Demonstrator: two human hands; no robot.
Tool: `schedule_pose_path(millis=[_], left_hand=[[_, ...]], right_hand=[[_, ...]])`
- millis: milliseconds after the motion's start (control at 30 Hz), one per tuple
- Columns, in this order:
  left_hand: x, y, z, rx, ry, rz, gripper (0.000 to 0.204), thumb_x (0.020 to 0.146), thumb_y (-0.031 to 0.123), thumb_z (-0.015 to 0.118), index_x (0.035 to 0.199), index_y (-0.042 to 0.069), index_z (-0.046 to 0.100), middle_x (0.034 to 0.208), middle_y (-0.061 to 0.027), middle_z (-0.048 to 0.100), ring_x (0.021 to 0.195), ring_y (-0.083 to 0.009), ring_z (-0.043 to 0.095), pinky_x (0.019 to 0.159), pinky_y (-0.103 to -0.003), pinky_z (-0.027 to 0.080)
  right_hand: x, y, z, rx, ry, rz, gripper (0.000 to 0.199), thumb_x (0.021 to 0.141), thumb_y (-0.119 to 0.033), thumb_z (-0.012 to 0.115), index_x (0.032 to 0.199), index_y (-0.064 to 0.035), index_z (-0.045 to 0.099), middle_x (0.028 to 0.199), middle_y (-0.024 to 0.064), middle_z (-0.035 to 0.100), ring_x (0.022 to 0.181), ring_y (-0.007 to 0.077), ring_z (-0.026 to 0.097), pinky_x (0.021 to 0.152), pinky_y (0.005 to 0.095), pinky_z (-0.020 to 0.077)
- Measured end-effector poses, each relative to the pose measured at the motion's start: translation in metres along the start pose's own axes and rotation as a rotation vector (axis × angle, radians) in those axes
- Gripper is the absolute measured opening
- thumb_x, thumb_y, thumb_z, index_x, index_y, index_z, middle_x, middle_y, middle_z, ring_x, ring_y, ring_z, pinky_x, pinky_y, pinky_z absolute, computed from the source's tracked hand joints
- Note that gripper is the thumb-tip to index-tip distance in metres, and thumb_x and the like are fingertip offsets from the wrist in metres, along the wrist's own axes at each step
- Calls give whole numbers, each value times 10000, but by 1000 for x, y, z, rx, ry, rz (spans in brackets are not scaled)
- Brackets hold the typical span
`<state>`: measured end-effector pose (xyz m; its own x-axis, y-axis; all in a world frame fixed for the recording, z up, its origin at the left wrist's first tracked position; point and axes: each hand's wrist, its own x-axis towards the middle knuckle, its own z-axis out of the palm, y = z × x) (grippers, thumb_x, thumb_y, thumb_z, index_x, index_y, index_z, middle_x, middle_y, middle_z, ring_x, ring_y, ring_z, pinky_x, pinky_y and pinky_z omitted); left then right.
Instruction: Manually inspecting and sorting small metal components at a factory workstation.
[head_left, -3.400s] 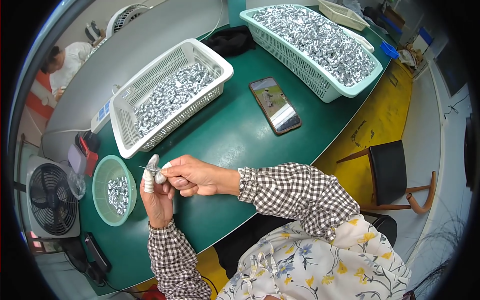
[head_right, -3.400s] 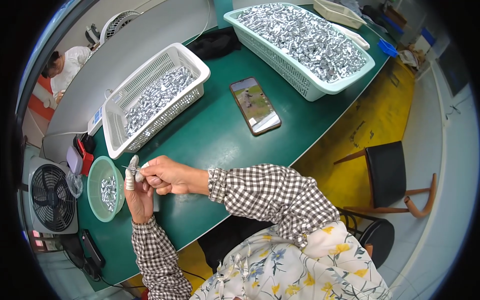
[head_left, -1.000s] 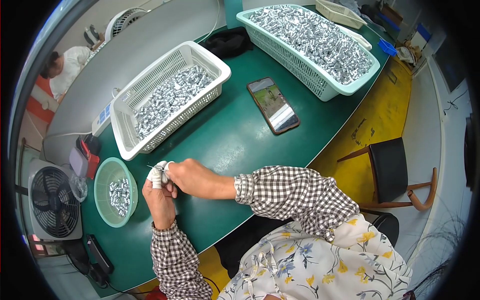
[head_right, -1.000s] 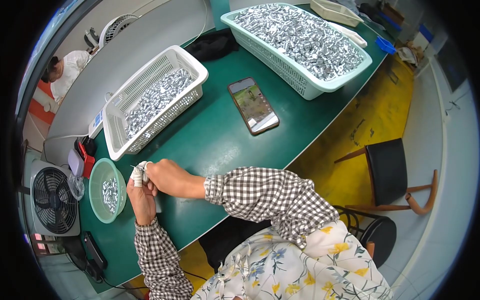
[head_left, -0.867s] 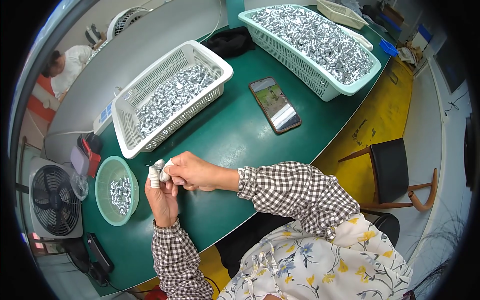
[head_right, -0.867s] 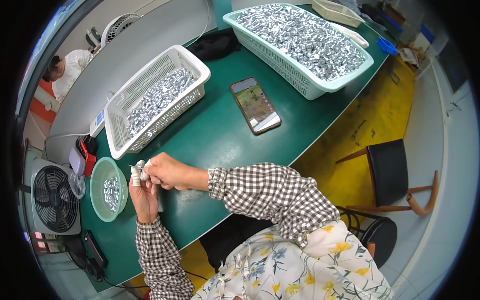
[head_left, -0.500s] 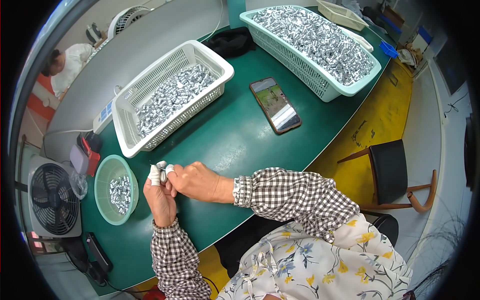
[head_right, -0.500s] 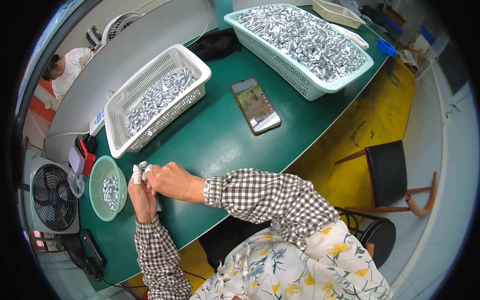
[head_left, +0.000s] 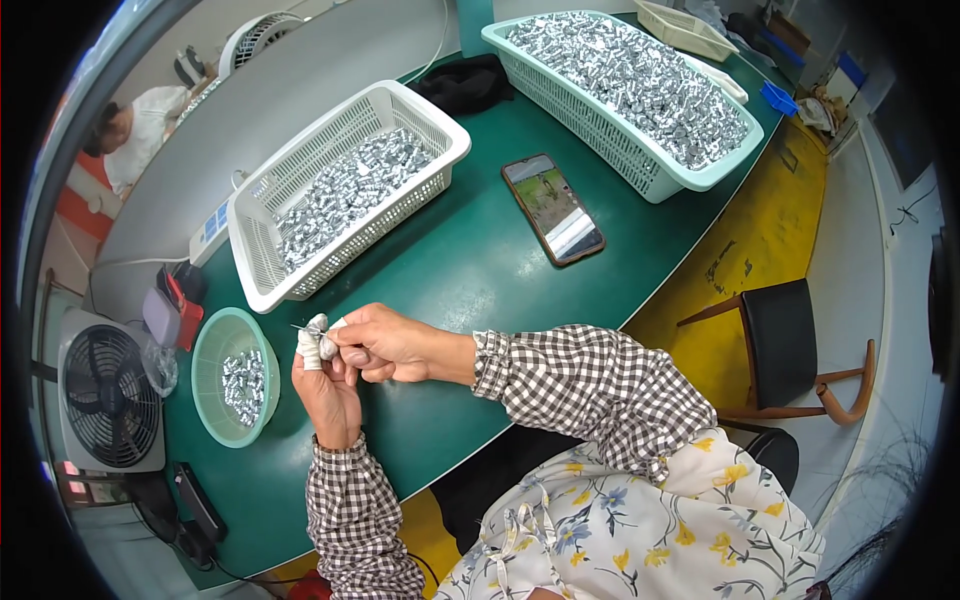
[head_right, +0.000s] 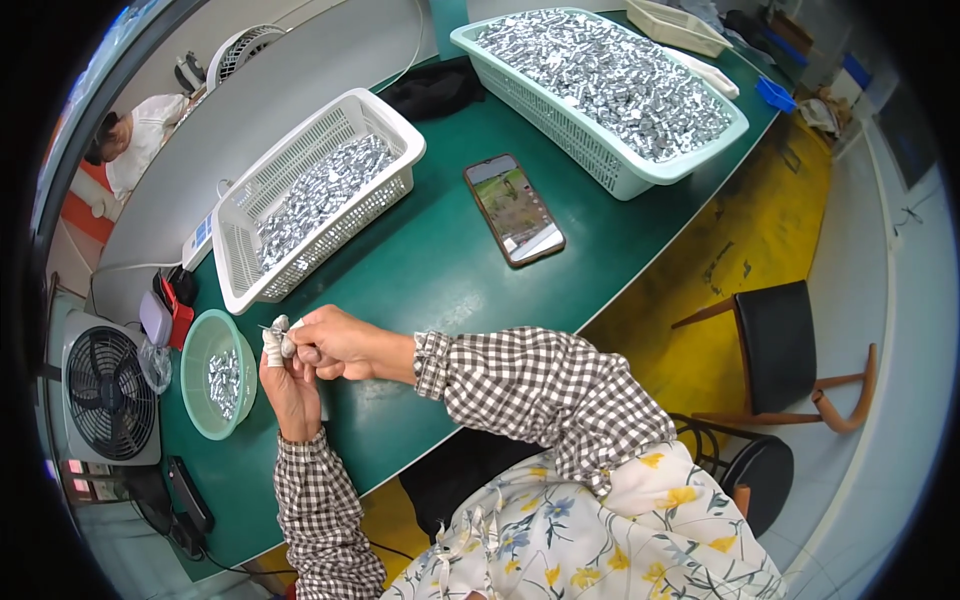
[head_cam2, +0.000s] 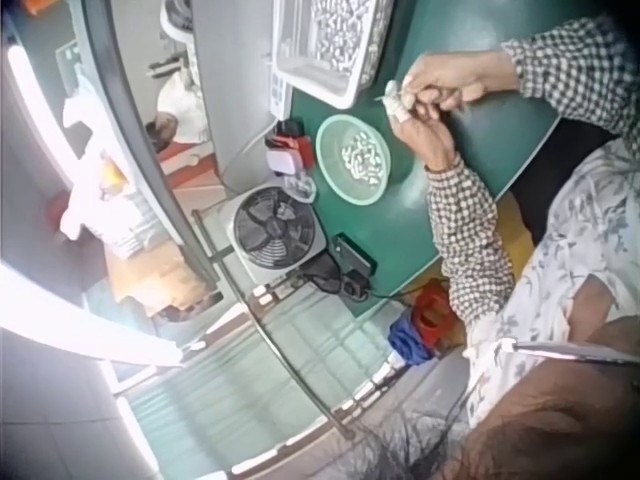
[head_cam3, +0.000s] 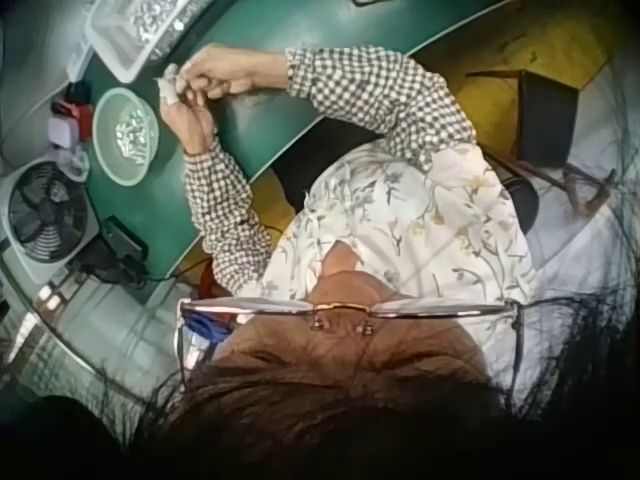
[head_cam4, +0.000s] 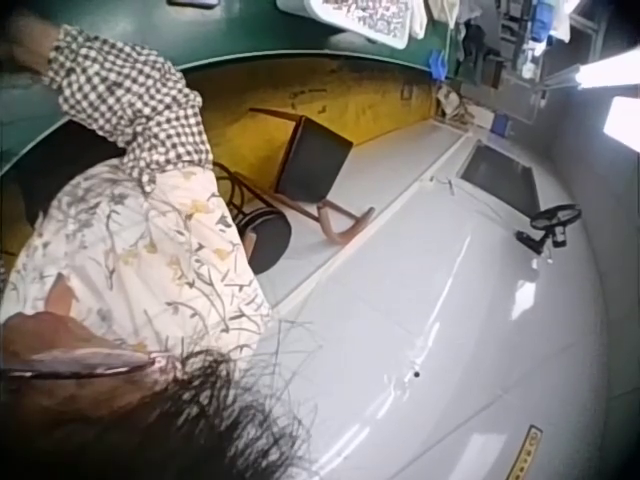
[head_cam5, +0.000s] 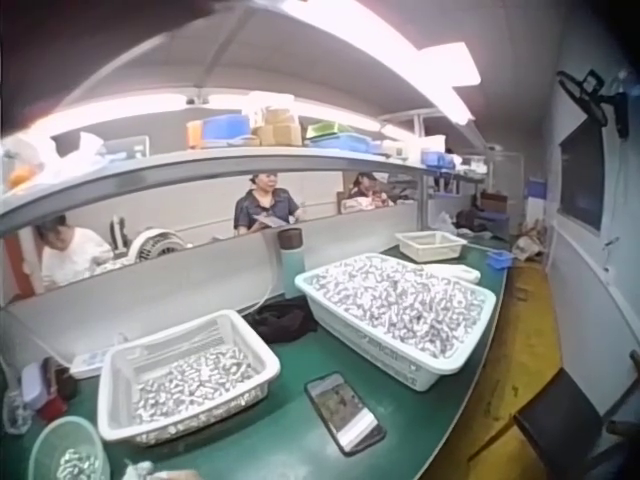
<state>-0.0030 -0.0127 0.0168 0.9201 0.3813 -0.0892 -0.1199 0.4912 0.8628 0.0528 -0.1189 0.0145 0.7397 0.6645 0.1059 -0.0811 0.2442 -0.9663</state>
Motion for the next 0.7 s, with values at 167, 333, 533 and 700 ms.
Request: schedule_pose_path(millis=[167,333,533,700], left_hand=[[6,3,-5,-74,-50,-7,286,921,254,446,981,-12,534,638,18,452,492,-41,375,388,-177,307],[7,7,-9,80,-63,-65,289,920,256,447,976,-15,532,631,17,448,492,-42,372,392,-177,307],[-4,2,2,265,-2,72,278,914,261,461,973,2,541,674,20,487,519,-28,394,403,-172,302],[2,0,-10,173,-127,4,280,906,275,475,974,13,548,718,18,526,548,-22,430,407,-165,303]], right_hand=[[-2,-1,-1,219,-78,182,162,815,-92,494,704,22,469,574,94,508,461,169,557,377,311,435],[-17,12,10,-1300,225,-648,131,747,-108,545,679,-6,497,599,108,536,449,192,567,369,276,443],[-10,18,16,-1392,252,-670,130,746,-110,538,678,-4,508,578,95,530,441,178,565,370,275,449],[-1,14,7,-641,118,-306,134,746,-104,536,686,11,503,549,84,514,444,175,567,371,268,443]])
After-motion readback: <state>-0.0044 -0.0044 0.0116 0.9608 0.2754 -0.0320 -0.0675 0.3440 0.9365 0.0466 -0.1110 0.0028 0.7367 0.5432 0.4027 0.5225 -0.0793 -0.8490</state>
